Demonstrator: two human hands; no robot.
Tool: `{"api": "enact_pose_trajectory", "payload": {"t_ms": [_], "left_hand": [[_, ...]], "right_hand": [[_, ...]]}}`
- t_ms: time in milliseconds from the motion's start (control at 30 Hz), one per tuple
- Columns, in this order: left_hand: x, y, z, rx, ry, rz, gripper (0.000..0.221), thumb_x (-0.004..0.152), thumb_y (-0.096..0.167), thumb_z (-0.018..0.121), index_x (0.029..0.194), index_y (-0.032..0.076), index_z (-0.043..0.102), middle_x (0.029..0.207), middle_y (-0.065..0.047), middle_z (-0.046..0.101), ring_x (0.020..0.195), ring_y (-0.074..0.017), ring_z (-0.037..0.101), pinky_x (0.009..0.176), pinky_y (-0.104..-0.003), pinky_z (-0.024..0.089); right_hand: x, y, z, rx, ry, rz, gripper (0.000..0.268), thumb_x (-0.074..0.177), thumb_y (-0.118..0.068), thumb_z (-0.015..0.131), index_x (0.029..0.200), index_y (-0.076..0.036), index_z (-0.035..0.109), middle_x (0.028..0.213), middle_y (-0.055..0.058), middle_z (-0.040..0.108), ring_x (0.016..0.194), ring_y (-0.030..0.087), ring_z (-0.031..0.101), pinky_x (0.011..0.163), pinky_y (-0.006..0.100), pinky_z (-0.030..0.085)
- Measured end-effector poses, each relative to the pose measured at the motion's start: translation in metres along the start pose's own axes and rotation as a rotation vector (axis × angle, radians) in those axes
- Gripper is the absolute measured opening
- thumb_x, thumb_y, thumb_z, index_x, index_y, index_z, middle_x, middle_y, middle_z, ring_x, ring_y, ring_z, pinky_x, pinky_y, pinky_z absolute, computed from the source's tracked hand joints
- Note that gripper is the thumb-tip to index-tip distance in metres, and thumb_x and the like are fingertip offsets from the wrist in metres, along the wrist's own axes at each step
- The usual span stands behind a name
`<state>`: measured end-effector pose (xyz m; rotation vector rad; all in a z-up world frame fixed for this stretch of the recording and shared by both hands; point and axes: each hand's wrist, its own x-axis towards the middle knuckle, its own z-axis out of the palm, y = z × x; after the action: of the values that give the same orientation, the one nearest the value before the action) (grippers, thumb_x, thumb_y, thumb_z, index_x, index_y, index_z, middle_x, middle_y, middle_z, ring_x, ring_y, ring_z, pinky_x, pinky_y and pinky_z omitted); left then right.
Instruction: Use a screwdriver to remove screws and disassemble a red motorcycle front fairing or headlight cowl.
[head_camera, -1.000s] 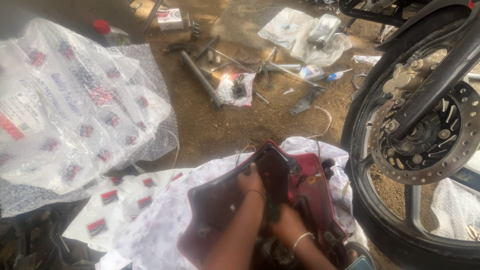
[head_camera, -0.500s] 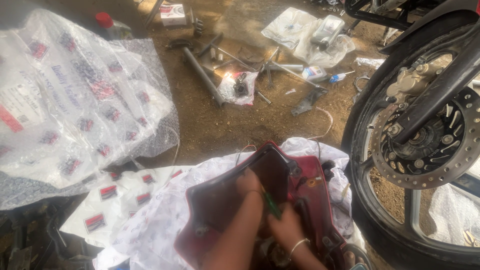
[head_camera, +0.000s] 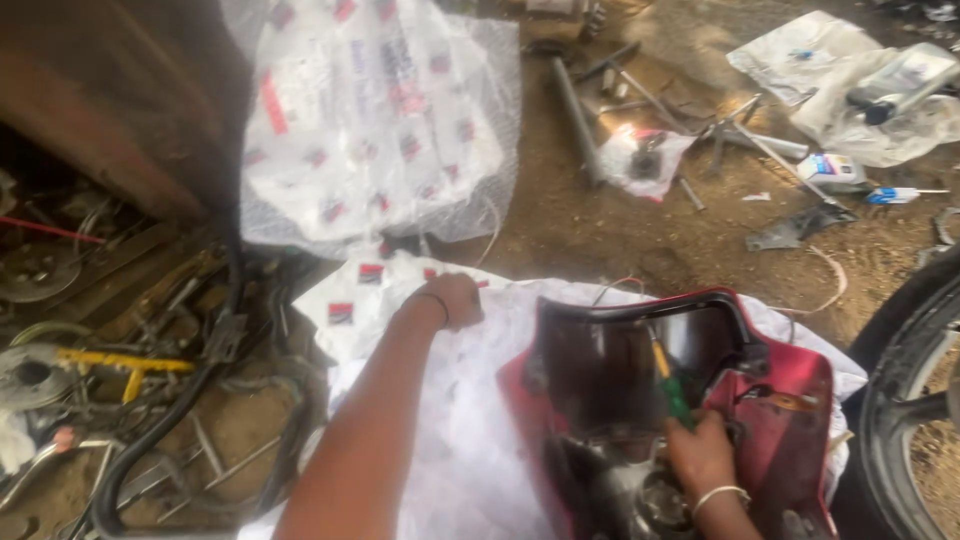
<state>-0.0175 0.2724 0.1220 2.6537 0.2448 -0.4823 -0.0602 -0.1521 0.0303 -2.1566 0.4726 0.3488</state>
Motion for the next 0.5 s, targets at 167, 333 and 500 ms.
{"api": "enact_pose_trajectory", "payload": {"t_ms": [167, 333, 500], "left_hand": [[-0.023, -0.028, 0.037, 0.189, -0.252, 0.013, 0.036, 0.073, 0.014, 0.064, 0.105, 0.003, 0.076, 0.108, -0.018, 0.075, 0.102, -0.0322, 0.074, 0.088, -0.043, 0.059], [-0.014, -0.016, 0.026, -0.15, 0.217, -0.125, 0.035, 0.082, 0.02, 0.063, 0.115, 0.01, 0.074, 0.115, -0.02, 0.071, 0.109, -0.0384, 0.067, 0.096, -0.048, 0.052], [0.02, 0.059, 0.044, -0.322, 0.273, 0.191, 0.042, 0.095, 0.037, 0.058, 0.12, 0.006, 0.071, 0.118, -0.021, 0.073, 0.114, -0.0385, 0.068, 0.102, -0.046, 0.052]], "right_hand": [[-0.005, 0.002, -0.006, 0.139, -0.008, -0.02, 0.042, 0.089, -0.015, 0.068, 0.122, 0.008, 0.055, 0.095, 0.019, 0.07, 0.073, 0.024, 0.067, 0.069, 0.04, 0.054], [0.003, 0.008, -0.002, 0.149, -0.021, 0.005, 0.041, 0.088, -0.012, 0.067, 0.123, 0.007, 0.055, 0.1, 0.02, 0.069, 0.076, 0.026, 0.067, 0.069, 0.042, 0.054], [0.002, 0.011, -0.003, -0.18, -0.09, -0.238, 0.046, 0.083, -0.014, 0.07, 0.123, -0.001, 0.053, 0.101, 0.023, 0.069, 0.091, 0.034, 0.07, 0.081, 0.044, 0.055]]}}
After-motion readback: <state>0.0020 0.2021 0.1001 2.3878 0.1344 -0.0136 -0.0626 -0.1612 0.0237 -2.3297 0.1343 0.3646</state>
